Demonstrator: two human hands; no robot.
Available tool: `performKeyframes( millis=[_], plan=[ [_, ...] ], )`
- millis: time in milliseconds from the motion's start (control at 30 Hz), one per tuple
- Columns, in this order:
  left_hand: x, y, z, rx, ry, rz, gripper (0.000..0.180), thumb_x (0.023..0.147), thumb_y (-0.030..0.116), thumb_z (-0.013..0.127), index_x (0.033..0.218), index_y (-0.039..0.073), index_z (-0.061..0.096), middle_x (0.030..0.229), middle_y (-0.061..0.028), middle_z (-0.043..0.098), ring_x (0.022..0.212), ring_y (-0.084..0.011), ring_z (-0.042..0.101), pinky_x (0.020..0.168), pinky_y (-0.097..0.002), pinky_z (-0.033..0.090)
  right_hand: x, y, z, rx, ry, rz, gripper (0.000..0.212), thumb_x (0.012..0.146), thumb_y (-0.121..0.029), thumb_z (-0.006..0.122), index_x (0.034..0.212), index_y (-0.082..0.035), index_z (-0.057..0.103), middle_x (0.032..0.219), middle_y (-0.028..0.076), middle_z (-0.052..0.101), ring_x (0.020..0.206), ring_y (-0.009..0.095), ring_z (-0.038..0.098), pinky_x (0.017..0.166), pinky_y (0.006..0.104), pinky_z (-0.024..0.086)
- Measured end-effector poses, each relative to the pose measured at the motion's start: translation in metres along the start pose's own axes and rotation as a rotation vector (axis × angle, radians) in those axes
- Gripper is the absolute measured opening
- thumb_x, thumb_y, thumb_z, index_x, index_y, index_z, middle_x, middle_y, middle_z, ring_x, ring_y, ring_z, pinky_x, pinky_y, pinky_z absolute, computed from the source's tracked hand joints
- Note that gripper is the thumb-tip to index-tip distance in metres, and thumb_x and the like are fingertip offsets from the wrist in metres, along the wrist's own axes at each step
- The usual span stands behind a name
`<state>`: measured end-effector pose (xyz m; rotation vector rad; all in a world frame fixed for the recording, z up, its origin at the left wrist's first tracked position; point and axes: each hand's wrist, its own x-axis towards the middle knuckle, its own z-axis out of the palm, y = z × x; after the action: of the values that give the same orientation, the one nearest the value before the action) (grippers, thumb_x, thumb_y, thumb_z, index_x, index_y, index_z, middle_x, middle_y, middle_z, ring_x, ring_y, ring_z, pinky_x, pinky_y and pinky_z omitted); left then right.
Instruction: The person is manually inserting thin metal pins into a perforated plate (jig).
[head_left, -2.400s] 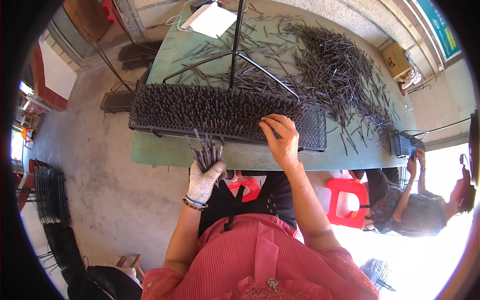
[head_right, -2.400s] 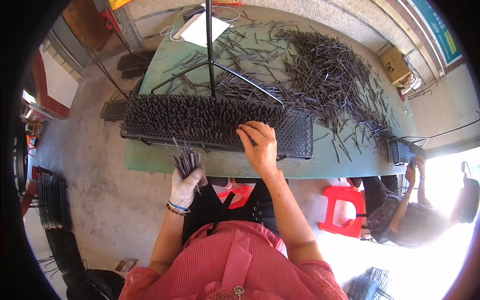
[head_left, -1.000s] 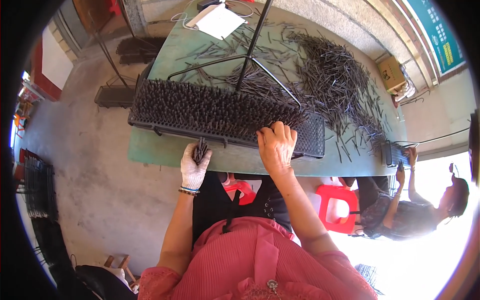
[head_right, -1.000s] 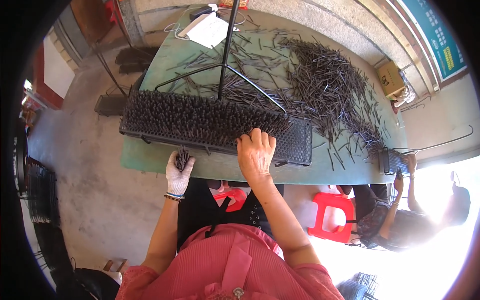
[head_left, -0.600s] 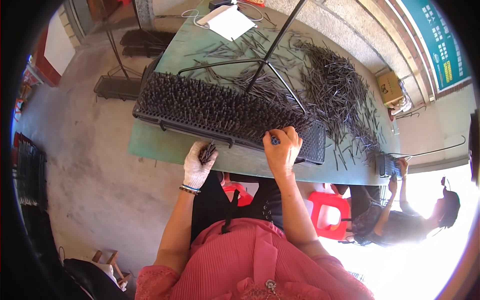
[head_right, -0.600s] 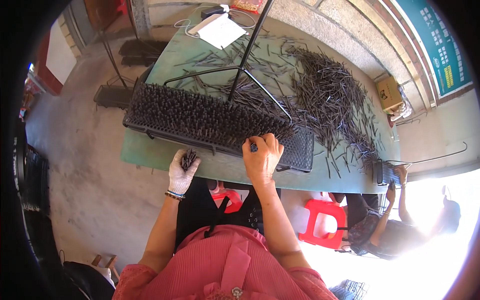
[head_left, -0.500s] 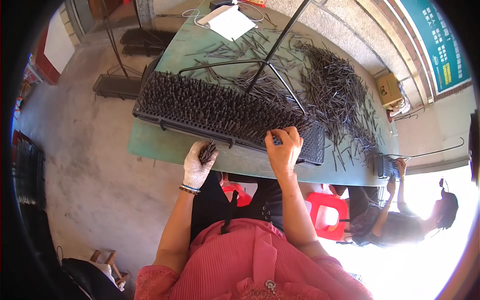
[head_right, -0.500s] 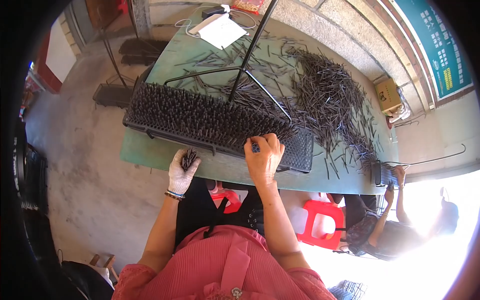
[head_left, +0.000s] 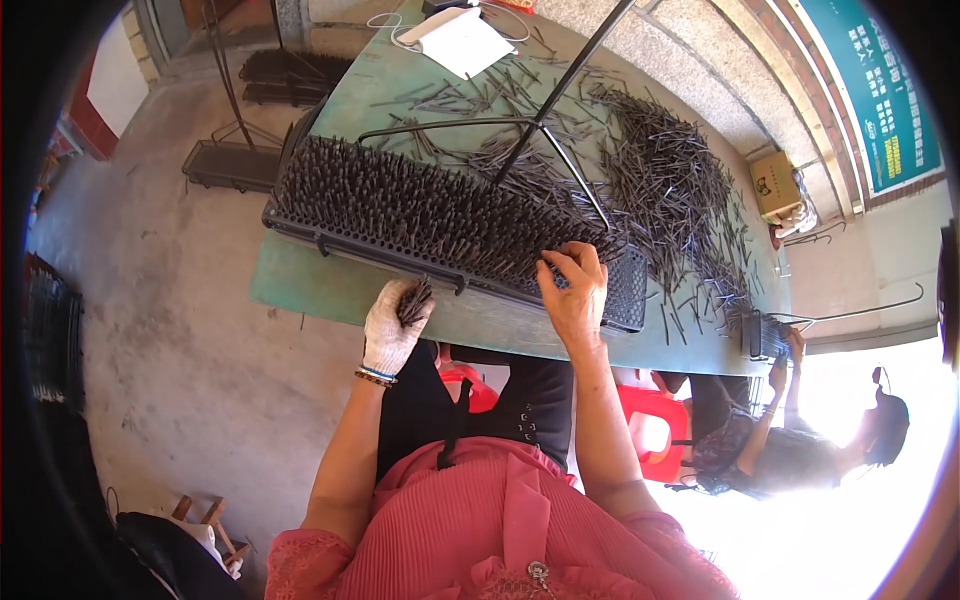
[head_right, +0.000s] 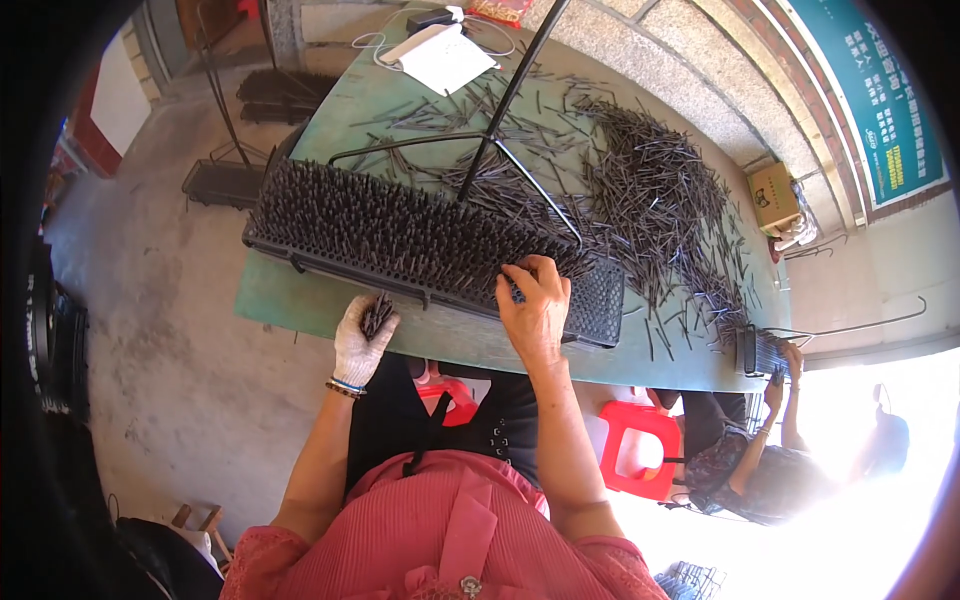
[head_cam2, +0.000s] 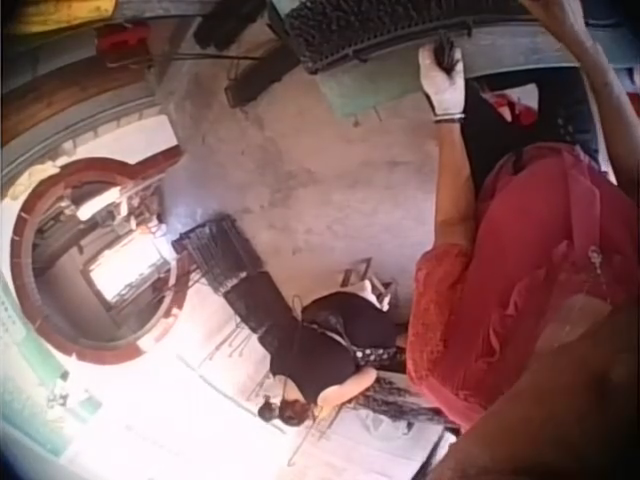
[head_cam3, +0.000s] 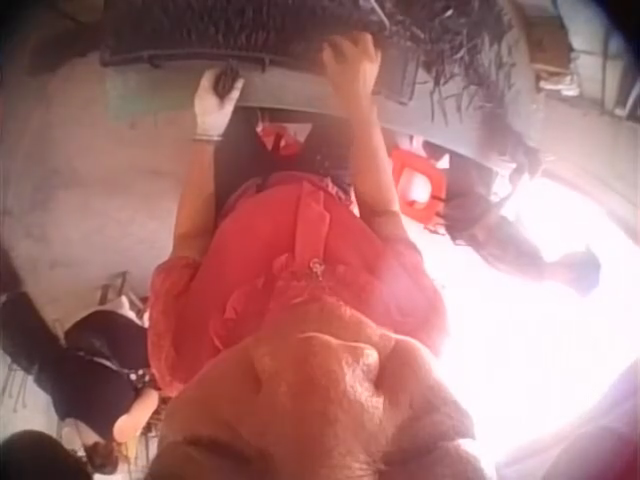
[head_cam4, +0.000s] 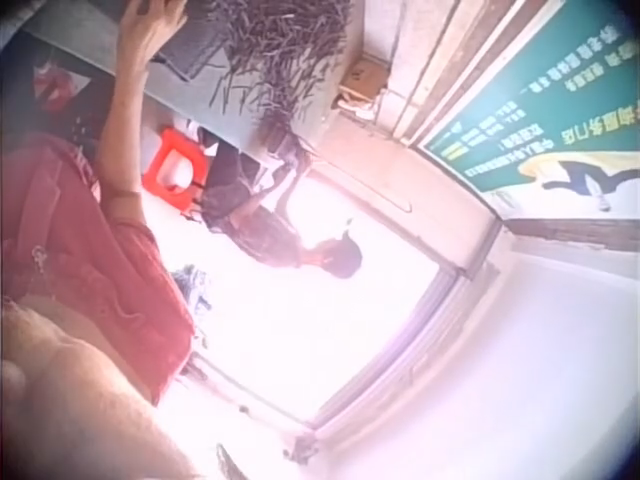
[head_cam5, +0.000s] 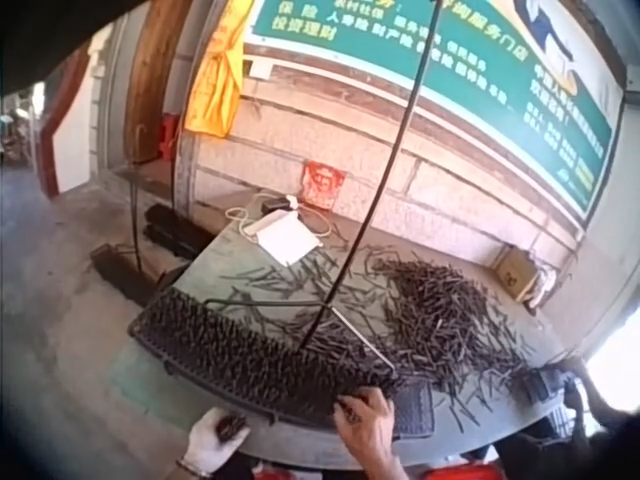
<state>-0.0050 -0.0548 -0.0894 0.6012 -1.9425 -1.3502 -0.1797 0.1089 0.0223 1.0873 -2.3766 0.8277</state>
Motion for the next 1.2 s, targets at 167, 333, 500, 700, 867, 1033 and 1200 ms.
performKeyframes(
  millis=[167, 333, 500, 700, 867, 1033, 1200],
  plan=[
    [0.001, 0.006, 0.001, 0.036, -0.009, -0.035, 0.028, 0.078, 0.006, 0.078, 0.101, 0.001, 0.062, 0.093, -0.0098, 0.063, 0.083, -0.0221, 0.063, 0.076, -0.03, 0.051, 0.005, -0.002, -0.011, 0.152, 0.013, 0.061, 0.012, 0.077, -0.007, 0.074, 0.089, -0.005, 0.073, 0.091, 0.004, 0.065, 0.074, 0.021, 0.062, 0.074, 0.0342, 0.042],
    [-0.007, -0.02, 0.003, -0.202, -0.035, -0.147, 0.031, 0.082, 0.01, 0.077, 0.106, 0.002, 0.059, 0.094, -0.006, 0.064, 0.084, -0.0154, 0.062, 0.075, -0.029, 0.051, 0.0, -0.005, -0.016, 0.169, 0.042, 0.089, 0.013, 0.076, -0.007, 0.075, 0.088, -0.006, 0.072, 0.092, 0.005, 0.065, 0.076, 0.021, 0.062, 0.074, 0.0336, 0.042],
    [-0.012, 0.015, 0.007, -0.602, -0.2, -0.456, 0.031, 0.085, 0.006, 0.073, 0.109, 0.005, 0.053, 0.09, -0.0014, 0.063, 0.076, -0.0094, 0.06, 0.068, -0.0241, 0.052, -0.007, -0.006, -0.017, 0.027, 0.058, -0.049, 0.014, 0.075, -0.008, 0.076, 0.087, -0.007, 0.071, 0.09, 0.004, 0.065, 0.079, 0.023, 0.061, 0.075, 0.0352, 0.043],
    [-0.026, 0.079, 0.016, -0.71, -0.405, -0.702, 0.021, 0.086, 0.011, 0.072, 0.099, 0.002, 0.058, 0.08, -0.0036, 0.063, 0.065, -0.0117, 0.06, 0.058, -0.0263, 0.049, -0.004, -0.007, -0.02, -0.004, 0.023, -0.12, 0.012, 0.076, -0.01, 0.076, 0.086, -0.008, 0.07, 0.087, 0.004, 0.065, 0.077, 0.023, 0.06, 0.075, 0.0349, 0.042],
    [-0.037, 0.084, 0.021, -0.819, -0.508, -0.786, 0.023, 0.091, 0.018, 0.065, 0.104, 0.001, 0.057, 0.082, -0.0049, 0.063, 0.067, -0.0128, 0.06, 0.06, -0.0258, 0.049, 0.0, -0.006, -0.021, 0.014, -0.058, -0.147, 0.012, 0.077, -0.012, 0.075, 0.087, -0.008, 0.07, 0.086, 0.004, 0.064, 0.076, 0.024, 0.06, 0.075, 0.0347, 0.042],
    [-0.037, 0.093, 0.02, -0.91, -0.517, -0.821, 0.028, 0.093, 0.023, 0.062, 0.109, 0.0, 0.056, 0.083, -0.0053, 0.063, 0.07, -0.0139, 0.061, 0.06, -0.0262, 0.049, -0.004, -0.009, -0.025, 0.132, -0.14, 0.033, 0.015, 0.081, -0.017, 0.074, 0.089, -0.005, 0.07, 0.083, 0.007, 0.064, 0.071, 0.028, 0.061, 0.065, 0.0357, 0.047],
    [-0.033, 0.099, 0.02, -1.0, -0.472, -0.768, 0.032, 0.091, 0.024, 0.066, 0.11, 0.0, 0.056, 0.084, -0.0056, 0.063, 0.07, -0.0147, 0.062, 0.06, -0.0267, 0.05, -0.031, -0.017, -0.04, 0.578, -0.524, 0.395, 0.022, 0.088, -0.02, 0.072, 0.097, 0.0, 0.073, 0.084, 0.009, 0.067, 0.064, 0.013, 0.057, 0.058, 0.0263, 0.045]
  ],
)
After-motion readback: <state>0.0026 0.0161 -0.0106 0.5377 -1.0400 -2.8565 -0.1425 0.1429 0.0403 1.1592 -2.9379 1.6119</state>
